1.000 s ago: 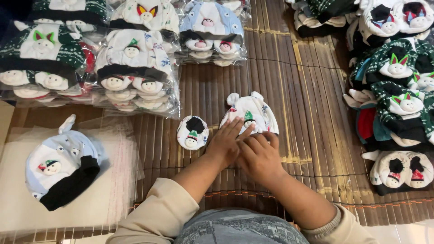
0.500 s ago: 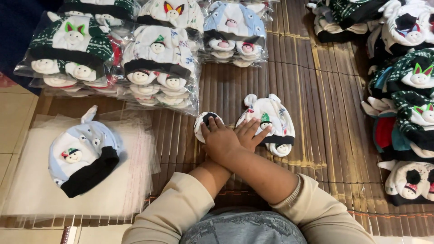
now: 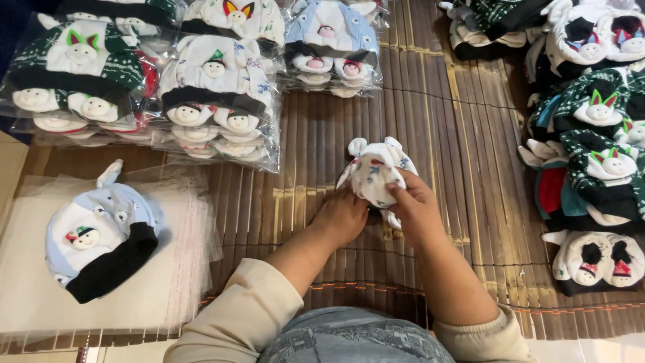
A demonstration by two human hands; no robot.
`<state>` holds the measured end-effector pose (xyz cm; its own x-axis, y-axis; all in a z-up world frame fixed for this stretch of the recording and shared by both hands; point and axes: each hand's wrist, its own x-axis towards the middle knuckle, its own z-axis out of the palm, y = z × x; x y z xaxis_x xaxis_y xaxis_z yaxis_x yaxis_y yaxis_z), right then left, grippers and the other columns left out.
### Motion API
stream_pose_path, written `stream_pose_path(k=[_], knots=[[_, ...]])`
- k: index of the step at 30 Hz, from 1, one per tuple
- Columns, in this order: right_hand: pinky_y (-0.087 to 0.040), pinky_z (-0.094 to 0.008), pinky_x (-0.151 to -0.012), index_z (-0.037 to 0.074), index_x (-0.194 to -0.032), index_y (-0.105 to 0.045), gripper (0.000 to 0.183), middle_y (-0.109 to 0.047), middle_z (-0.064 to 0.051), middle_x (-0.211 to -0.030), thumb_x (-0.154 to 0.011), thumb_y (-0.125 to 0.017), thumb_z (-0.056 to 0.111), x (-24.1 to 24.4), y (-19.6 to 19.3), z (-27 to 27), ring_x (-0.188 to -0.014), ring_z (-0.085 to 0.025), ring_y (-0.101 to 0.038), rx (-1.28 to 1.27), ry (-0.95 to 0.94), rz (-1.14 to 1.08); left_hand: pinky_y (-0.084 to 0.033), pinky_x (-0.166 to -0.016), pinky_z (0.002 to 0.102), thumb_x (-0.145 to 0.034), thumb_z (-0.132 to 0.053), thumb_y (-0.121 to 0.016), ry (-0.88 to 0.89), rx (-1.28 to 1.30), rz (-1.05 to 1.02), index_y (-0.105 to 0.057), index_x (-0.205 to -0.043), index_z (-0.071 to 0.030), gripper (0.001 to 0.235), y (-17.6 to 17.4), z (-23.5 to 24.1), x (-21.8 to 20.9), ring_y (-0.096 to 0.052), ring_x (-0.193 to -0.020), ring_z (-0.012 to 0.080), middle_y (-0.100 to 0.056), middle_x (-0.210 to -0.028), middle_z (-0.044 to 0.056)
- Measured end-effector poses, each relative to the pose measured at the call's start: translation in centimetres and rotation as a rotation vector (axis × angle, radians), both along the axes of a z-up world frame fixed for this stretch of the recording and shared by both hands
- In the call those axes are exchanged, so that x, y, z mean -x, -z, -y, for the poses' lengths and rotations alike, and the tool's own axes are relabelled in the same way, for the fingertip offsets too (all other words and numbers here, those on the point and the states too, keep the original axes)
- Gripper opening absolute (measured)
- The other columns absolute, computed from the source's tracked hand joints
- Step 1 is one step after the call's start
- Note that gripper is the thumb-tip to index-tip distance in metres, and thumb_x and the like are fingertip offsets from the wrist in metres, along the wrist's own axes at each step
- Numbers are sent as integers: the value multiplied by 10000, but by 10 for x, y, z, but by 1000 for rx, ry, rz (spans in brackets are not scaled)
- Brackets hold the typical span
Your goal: Packaging baby hats and booties into individual plastic bags
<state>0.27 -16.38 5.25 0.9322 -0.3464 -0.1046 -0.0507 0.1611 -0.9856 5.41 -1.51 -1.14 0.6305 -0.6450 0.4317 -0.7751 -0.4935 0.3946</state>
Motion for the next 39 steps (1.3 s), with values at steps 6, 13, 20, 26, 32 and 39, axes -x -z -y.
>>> stream_pose_path(k=[6, 13, 20, 26, 32, 39], knots=[[-640, -414, -800, 5, -1274, -650, 347, -724, -170, -1072, -928, -621, 14, 26, 11, 49, -925, -246, -737, -184, 210, 76, -422, -1144, 558, -897, -167, -659, -43, 235, 322, -556, -1073, -5, 261, -6, -8, 1, -493, -1380, 440, -520, -1437, 283], [-565, -431, -994, -6, -1429, -568, 446, -653, -249, -1311, -986, -570, -68, 42, 2, 24, -1177, -280, -620, 409, 341, 389, -409, -1006, 566, -795, -349, -724, -326, 187, 457, -634, -881, -217, 182, 4, -3, -6, -567, -1019, 263, -560, -1072, 23], [-457, -451, -1133, 62, -1307, -705, 509, -666, -164, -1382, -806, -707, -27, 31, 8, -15, -1299, -347, -621, 1365, 54, 735, -399, -934, 447, -727, -203, -765, -490, 103, 92, -700, -869, -270, 170, -10, -1, -11, -605, -850, 176, -576, -801, -74], [-450, -477, -1138, 44, -1350, -667, 457, -658, -164, -1392, -894, -639, 44, 22, 34, -13, -1314, -359, -607, 1419, -43, 737, -428, -869, 373, -834, -210, -721, -528, 81, -269, -731, -1006, -285, 188, -13, -4, -18, -681, -836, 162, -649, -794, -82], [-442, -456, -1140, 60, -1364, -655, 437, -653, -153, -1397, -933, -595, 96, 21, 37, -14, -1324, -339, -604, 1515, -60, 722, -480, -823, 392, -879, -228, -701, -533, 186, -257, -709, -1004, -240, 126, -12, -1, -18, -706, -797, 222, -653, -788, -34], [-466, -438, -1113, 66, -1367, -642, 453, -645, -152, -1401, -920, -611, 134, 21, 44, -16, -1320, -321, -605, 1658, -54, 688, -497, -789, 403, -866, -299, -718, -503, 236, -68, -672, -958, -255, 111, -32, -3, -15, -698, -778, 224, -628, -758, -28]])
